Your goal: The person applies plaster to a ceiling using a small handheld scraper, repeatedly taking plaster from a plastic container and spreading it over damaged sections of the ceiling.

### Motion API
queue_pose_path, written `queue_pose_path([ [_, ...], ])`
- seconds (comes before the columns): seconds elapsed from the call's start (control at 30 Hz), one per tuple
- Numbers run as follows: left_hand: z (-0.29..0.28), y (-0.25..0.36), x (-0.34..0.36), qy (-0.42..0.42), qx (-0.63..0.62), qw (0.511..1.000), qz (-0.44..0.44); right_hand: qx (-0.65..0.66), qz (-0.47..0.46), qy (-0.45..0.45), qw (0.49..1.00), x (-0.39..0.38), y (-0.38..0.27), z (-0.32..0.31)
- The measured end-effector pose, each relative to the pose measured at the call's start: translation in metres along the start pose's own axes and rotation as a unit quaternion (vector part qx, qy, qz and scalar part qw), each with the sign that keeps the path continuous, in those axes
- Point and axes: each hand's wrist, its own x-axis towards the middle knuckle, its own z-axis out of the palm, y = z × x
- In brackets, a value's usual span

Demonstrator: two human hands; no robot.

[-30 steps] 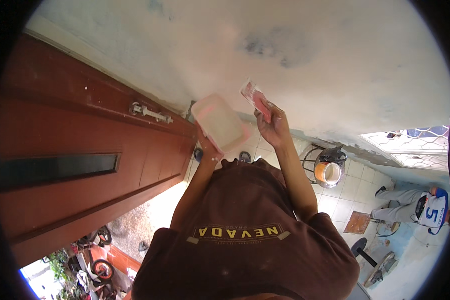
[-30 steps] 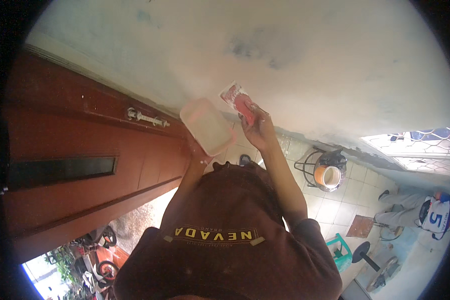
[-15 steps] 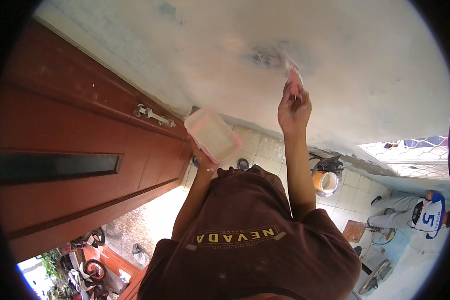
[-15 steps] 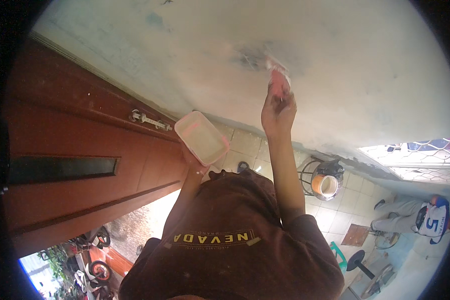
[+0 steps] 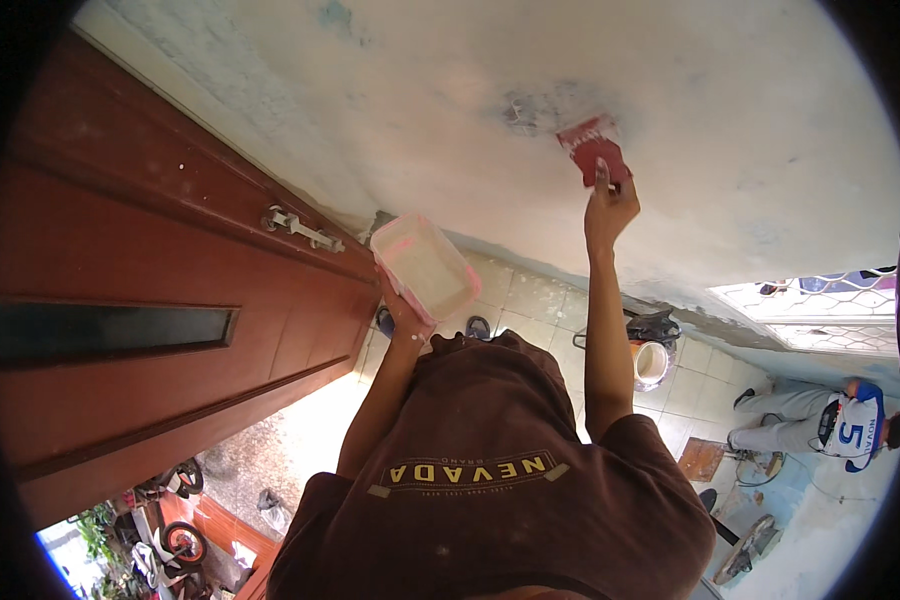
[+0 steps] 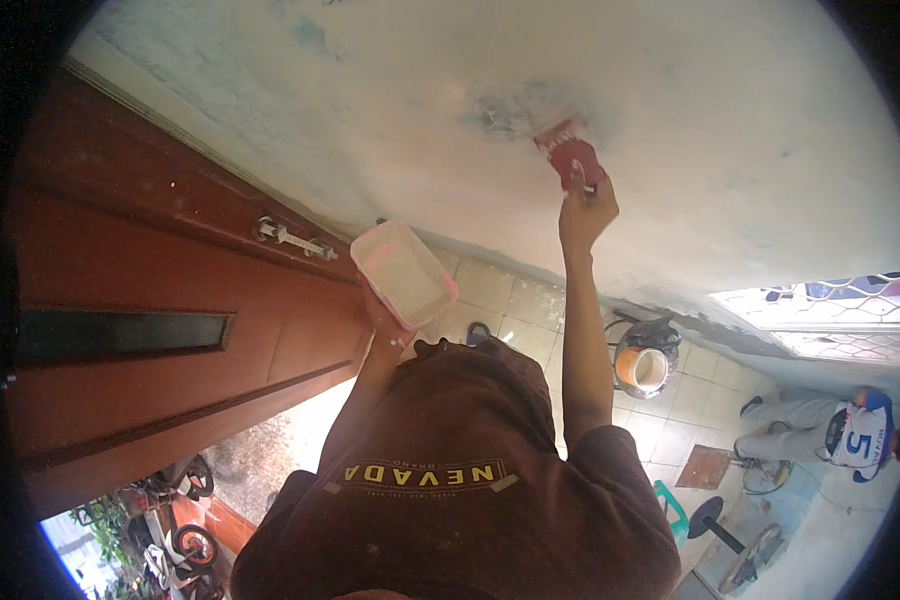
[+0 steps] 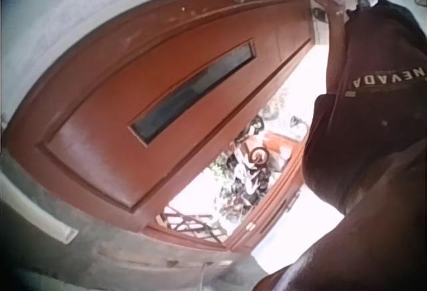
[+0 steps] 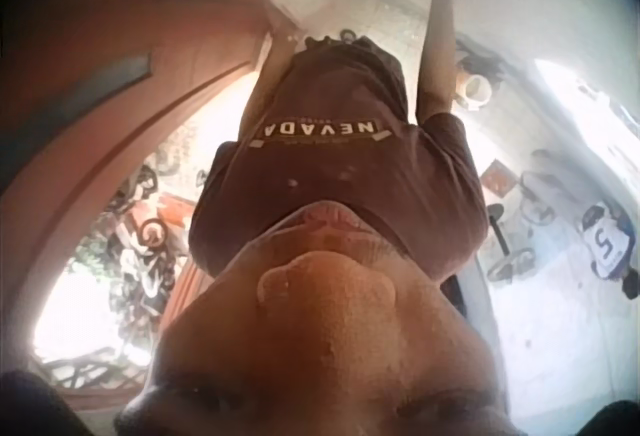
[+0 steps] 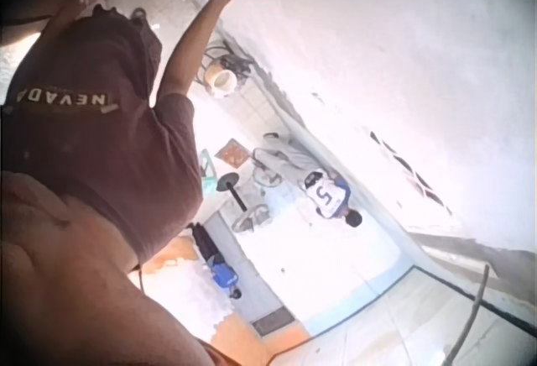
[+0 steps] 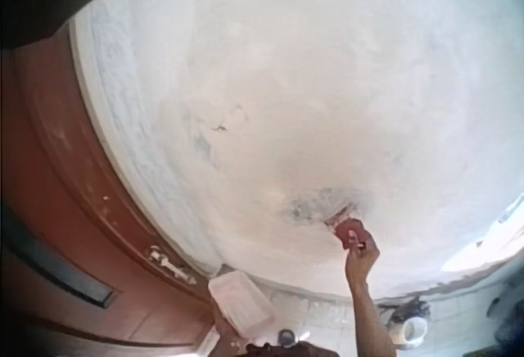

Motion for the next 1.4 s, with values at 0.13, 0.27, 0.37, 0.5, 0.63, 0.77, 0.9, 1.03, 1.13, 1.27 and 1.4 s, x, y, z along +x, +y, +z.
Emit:
queue_pose_path([
  [0.13,-0.003,-0.001,0.000,-0.006,-0.020,1.000,-0.016,0.155,0.167,-0.060,0.972,-0.046,0.008,-0.025],
  [0.27,0.003,-0.001,0.004,0.023,-0.034,0.999,-0.003,0.616,0.551,-0.007,0.563,-0.071,0.021,-0.002],
  [0.37,0.016,0.001,0.002,0.031,-0.041,0.999,0.009,0.730,0.629,0.038,0.264,-0.073,0.004,0.013],
  [0.5,0.027,0.005,-0.002,0.031,-0.024,0.999,0.006,0.770,0.615,0.046,0.161,-0.068,-0.043,0.009],
  [0.63,0.031,0.005,0.001,0.034,-0.022,0.999,0.011,0.768,0.584,-0.043,0.259,-0.069,-0.051,0.003],
  [0.77,0.043,0.008,-0.001,0.015,-0.006,1.000,-0.004,0.423,0.467,-0.194,0.752,-0.084,-0.056,-0.002],
  [0.9,0.049,0.016,-0.002,-0.014,0.065,0.998,-0.025,0.129,0.247,-0.434,0.856,-0.088,-0.088,-0.026],
  [1.03,0.038,0.015,-0.003,-0.008,0.039,0.997,-0.063,-0.012,0.020,-0.498,0.867,-0.092,-0.118,-0.021],
  [1.13,0.038,0.009,-0.002,-0.033,0.032,0.998,-0.046,-0.007,-0.002,-0.467,0.884,-0.106,-0.122,-0.005],
  [1.27,0.058,0.001,0.002,-0.049,0.063,0.995,-0.065,-0.037,-0.011,-0.509,0.860,-0.126,-0.103,0.008],
  [1.4,0.043,-0.004,0.010,-0.049,0.032,0.997,-0.048,-0.019,0.055,-0.492,0.869,-0.104,-0.111,-0.005],
])
